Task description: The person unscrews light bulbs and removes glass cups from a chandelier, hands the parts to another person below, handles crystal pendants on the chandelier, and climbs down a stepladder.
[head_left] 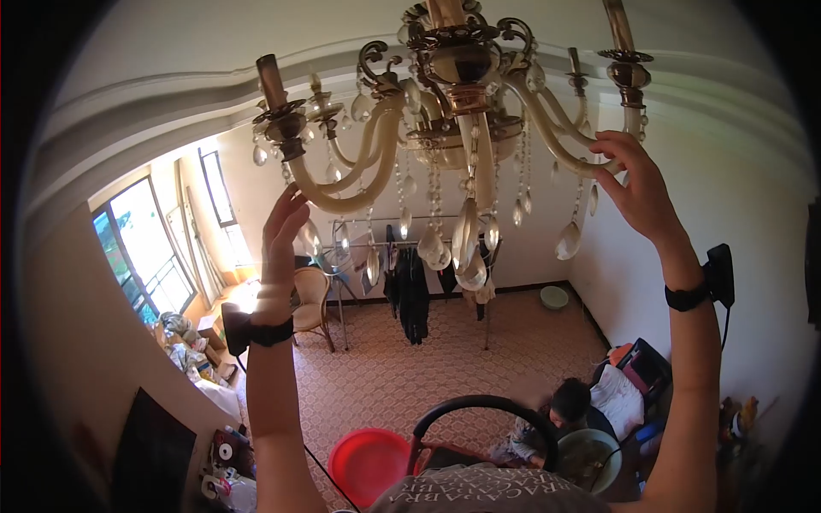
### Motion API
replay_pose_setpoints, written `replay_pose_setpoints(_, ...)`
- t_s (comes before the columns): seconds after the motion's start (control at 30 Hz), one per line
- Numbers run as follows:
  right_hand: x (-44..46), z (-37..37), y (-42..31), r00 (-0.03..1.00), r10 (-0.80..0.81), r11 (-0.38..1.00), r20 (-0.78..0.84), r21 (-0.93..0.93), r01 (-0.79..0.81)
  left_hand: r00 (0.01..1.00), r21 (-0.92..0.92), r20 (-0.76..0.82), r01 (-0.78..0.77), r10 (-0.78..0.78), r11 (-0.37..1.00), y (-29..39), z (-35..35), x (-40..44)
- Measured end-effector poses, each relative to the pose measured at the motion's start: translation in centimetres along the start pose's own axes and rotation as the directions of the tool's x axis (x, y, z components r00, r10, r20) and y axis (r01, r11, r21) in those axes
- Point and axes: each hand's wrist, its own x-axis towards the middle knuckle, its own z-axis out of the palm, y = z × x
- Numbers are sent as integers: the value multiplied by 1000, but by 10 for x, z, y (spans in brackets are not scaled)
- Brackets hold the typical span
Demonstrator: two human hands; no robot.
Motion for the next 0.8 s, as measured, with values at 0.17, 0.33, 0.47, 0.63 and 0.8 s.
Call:
replay_pose_setpoints(0.17,5,3,18,999,-11,999,-42,-40,9,996,-37,91,4,-1,999,6,-4,-2)
replay_pose_setpoints(0.33,11,1,57,998,45,995,-36,-88,-48,976,-73,217,5,11,997,19,15,-15)
replay_pose_setpoints(0.47,24,-4,81,933,357,932,-50,91,-352,953,-154,303,69,-19,986,42,40,-25)
replay_pose_setpoints(0.63,42,-9,20,881,133,943,-454,332,28,926,-177,373,4,63,984,47,74,-31)
replay_pose_setpoints(0.8,50,-2,-13,852,299,933,-430,319,-166,872,-86,461,-140,164,986,60,109,-34)
